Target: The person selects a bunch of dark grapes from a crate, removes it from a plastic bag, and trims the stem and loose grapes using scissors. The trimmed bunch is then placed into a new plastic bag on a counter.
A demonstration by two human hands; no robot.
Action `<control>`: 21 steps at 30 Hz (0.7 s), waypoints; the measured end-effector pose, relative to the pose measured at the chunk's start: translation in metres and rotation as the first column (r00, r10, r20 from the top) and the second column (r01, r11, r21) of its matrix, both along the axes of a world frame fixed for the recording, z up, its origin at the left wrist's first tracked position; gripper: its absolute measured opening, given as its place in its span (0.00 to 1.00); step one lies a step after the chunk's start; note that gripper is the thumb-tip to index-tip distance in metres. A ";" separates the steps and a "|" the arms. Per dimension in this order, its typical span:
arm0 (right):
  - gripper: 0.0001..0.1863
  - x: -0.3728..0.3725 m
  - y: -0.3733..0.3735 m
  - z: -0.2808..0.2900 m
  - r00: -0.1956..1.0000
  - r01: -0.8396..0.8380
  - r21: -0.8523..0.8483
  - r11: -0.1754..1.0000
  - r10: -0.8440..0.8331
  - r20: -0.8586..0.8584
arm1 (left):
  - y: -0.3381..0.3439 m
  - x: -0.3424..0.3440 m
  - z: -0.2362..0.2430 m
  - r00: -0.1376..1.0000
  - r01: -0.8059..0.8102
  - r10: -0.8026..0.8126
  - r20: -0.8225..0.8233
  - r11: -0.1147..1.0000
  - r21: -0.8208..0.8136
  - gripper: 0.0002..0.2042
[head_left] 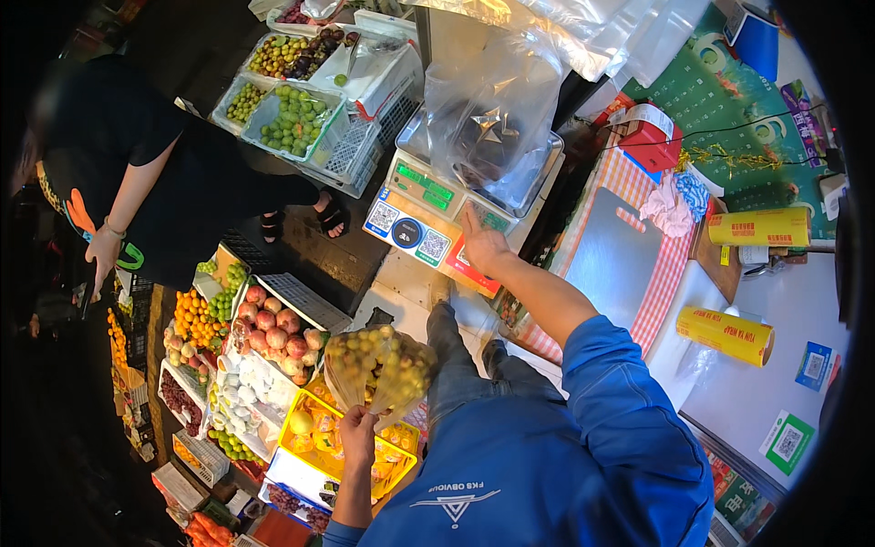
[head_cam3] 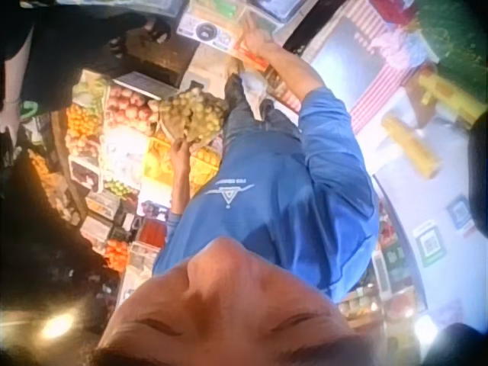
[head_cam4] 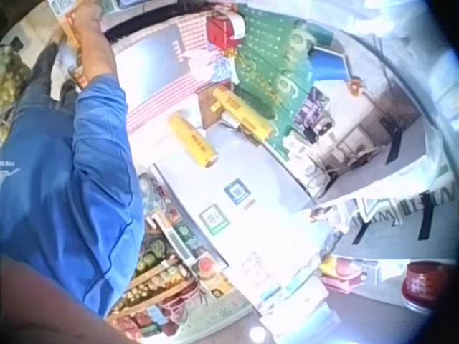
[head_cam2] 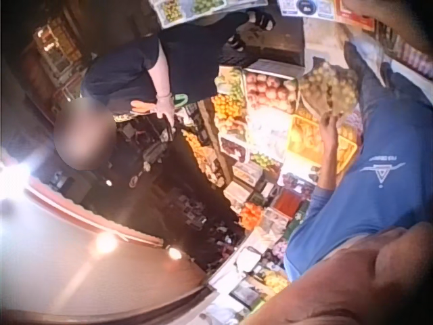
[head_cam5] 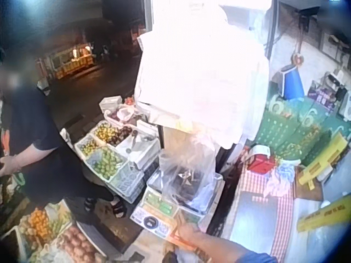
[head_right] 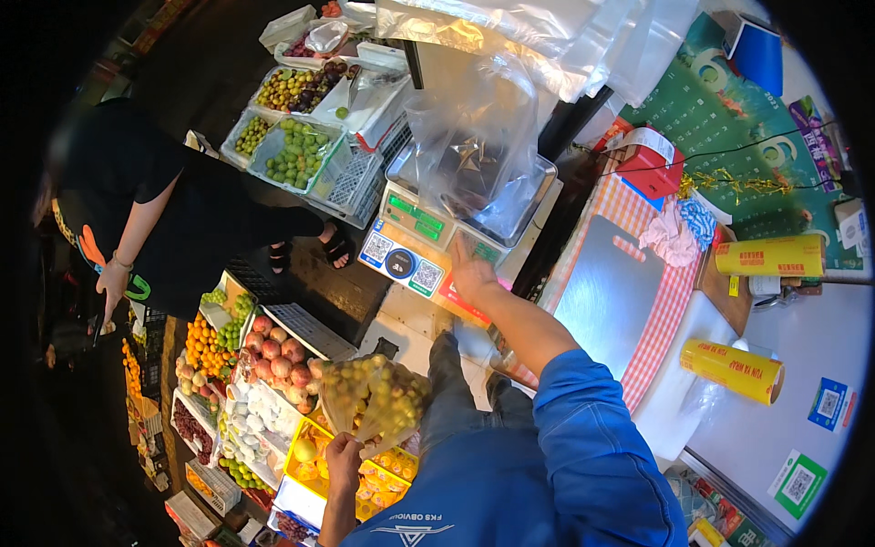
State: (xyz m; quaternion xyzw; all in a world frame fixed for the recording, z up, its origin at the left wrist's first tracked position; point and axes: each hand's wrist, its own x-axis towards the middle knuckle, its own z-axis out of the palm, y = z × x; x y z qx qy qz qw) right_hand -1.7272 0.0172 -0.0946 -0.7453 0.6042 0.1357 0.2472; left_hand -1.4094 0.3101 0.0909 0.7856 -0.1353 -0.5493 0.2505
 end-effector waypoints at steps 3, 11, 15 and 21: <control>0.42 -0.002 0.000 0.000 0.990 -0.087 -0.043 0.995 0.081 -0.116 | -0.002 -0.004 0.000 0.994 -0.074 0.068 -0.081 0.994 -0.079 0.02; 0.44 -0.004 0.002 0.008 0.962 -0.175 -0.047 0.983 0.161 -0.220 | -0.005 -0.004 0.001 0.996 -0.076 0.074 -0.050 0.996 -0.049 0.03; 0.44 -0.008 0.006 0.011 0.971 -0.148 -0.028 0.989 0.140 -0.191 | -0.003 -0.004 0.000 0.995 -0.086 0.085 -0.045 0.996 -0.020 0.03; 0.43 -0.016 0.009 0.009 0.960 -0.191 0.027 0.981 0.192 -0.205 | -0.007 -0.012 -0.001 0.997 -0.063 0.057 -0.050 0.991 -0.118 0.04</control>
